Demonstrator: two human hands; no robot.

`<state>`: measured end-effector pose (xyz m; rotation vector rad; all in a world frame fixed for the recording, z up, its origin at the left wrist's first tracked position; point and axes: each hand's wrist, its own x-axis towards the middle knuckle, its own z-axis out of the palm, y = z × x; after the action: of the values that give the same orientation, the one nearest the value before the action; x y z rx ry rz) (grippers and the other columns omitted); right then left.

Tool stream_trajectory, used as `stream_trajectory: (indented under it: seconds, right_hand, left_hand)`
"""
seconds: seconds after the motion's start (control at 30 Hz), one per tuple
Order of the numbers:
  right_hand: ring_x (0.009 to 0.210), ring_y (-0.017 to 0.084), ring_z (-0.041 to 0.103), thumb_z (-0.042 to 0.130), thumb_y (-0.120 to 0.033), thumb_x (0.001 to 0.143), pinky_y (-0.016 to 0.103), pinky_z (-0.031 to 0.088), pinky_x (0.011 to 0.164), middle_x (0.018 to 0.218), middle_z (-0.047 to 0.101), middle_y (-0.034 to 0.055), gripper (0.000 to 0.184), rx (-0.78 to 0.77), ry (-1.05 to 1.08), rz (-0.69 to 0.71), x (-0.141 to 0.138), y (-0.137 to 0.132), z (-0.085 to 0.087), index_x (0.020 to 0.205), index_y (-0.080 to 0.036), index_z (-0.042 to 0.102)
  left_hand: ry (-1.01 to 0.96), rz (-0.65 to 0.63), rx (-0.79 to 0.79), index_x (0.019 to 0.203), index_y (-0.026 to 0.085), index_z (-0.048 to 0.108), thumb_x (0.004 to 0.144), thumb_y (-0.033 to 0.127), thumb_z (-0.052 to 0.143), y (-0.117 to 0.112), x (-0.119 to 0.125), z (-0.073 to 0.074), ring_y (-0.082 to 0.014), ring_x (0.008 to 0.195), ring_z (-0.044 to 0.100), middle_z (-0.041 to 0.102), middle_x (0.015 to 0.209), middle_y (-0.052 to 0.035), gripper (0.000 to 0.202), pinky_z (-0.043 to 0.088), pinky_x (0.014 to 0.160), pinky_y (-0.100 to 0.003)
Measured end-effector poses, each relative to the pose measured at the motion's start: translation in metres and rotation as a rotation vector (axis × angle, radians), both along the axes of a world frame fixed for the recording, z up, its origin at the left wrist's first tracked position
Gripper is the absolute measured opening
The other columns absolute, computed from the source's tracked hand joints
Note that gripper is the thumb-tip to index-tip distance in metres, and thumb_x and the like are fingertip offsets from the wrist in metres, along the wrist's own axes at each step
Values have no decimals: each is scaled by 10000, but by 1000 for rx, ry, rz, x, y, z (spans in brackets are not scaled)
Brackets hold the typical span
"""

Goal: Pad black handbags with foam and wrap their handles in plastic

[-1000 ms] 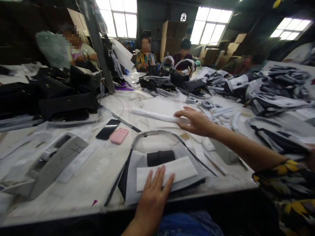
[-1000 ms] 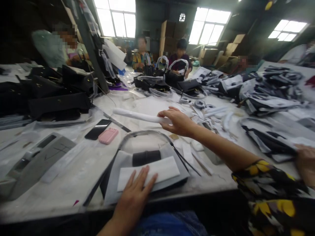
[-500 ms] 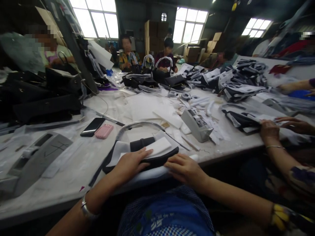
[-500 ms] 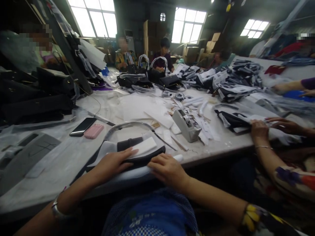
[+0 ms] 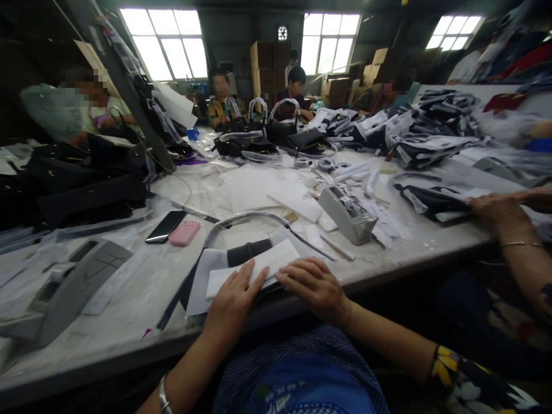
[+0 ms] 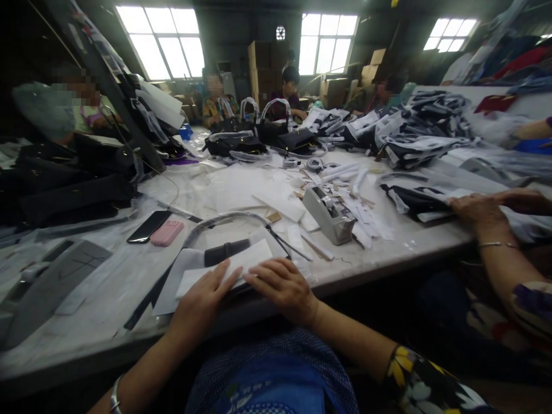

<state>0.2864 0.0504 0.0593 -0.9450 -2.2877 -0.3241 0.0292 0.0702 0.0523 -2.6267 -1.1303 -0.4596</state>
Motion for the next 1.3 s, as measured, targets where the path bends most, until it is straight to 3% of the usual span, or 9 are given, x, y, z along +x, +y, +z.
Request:
stream_trajectory:
  seconds: [0.1, 0.27, 0.5, 0.6, 0.77, 0.87, 1.0, 1.1, 1.3]
  right_hand:
    - [1413, 272, 414, 442, -121, 986, 546, 301, 1181, 1464, 534, 78, 502, -63, -38, -88, 5, 11, 1, 1476, -232, 454]
    - [1388, 259, 458, 453, -152, 997, 536, 360, 1167, 1439, 562, 57, 491, -139, 13, -33, 10, 19, -16, 1473, -273, 462]
    - [1408, 276, 429, 486, -164, 993, 562, 361, 1165, 1474, 524, 55, 568, -122, 135, 57, 14, 25, -25, 1519, -345, 370]
    - [1449, 297, 355, 486, -125, 985, 603, 310, 1171, 1500, 486, 86, 615, -90, 183, 27, 6, 20, -26, 1537, -344, 328]
    - [1469, 328, 299, 538, -207, 978, 611, 288, 1177, 1551, 384, 125, 646, -86, 255, -21, 6, 14, -26, 1554, -317, 268]
    - [1397, 332, 410, 639, -323, 928, 569, 365, 1152, 1454, 475, 138, 657, -133, 360, -130, 25, 4, -24, 1514, -287, 343]
    - [1026, 253, 654, 648, -301, 921, 430, 556, 966, 1173, 635, 100, 342, -256, 493, -278, 48, -11, -22, 1254, -257, 589]
    - [845, 207, 678, 631, -269, 928, 382, 594, 862, 1141, 657, 85, 199, -333, 520, -276, 51, -11, -22, 1124, -244, 655]
    - [804, 184, 672, 683, -207, 883, 342, 603, 806, 1062, 653, 66, 156, -347, 596, -247, 41, -3, -26, 1037, -227, 666]
  left_hand:
    - [10, 30, -7, 1465, 259, 440, 912, 78, 528, -1, 3, -1, -305, 1315, 529, 480, 1485, -185, 589, 487, 1041, -465]
    - [32, 90, -96, 1420, 240, 489, 900, 42, 507, -7, 15, 11, -314, 1343, 496, 466, 1493, -197, 557, 456, 1062, -483]
    - [-4, 119, -227, 1467, 218, 394, 886, 128, 585, -12, 22, 23, -320, 1411, 400, 390, 1546, -195, 618, 383, 1120, -511]
    - [-40, 111, -221, 1488, 217, 372, 881, 215, 640, -14, 21, 22, -331, 1413, 394, 390, 1545, -197, 663, 385, 1121, -521]
    - [-26, 109, -98, 1490, 273, 391, 915, 119, 559, -8, 16, 10, -319, 1353, 483, 452, 1509, -172, 618, 454, 1070, -496]
    - [-34, 78, -78, 1490, 262, 393, 920, 159, 571, -5, 13, 7, -317, 1324, 515, 463, 1503, -163, 606, 475, 1057, -493]
    - [-38, 53, -57, 1485, 250, 400, 915, 177, 583, -4, 11, 8, -319, 1299, 538, 484, 1486, -161, 604, 490, 1043, -504]
    - [-42, 52, -55, 1492, 236, 390, 902, 170, 595, -5, 11, 10, -317, 1311, 524, 465, 1500, -165, 628, 484, 1053, -497]
    - [-20, 53, -24, 1496, 217, 388, 894, 222, 627, -7, 13, 14, -311, 1312, 525, 461, 1502, -171, 647, 492, 1049, -483]
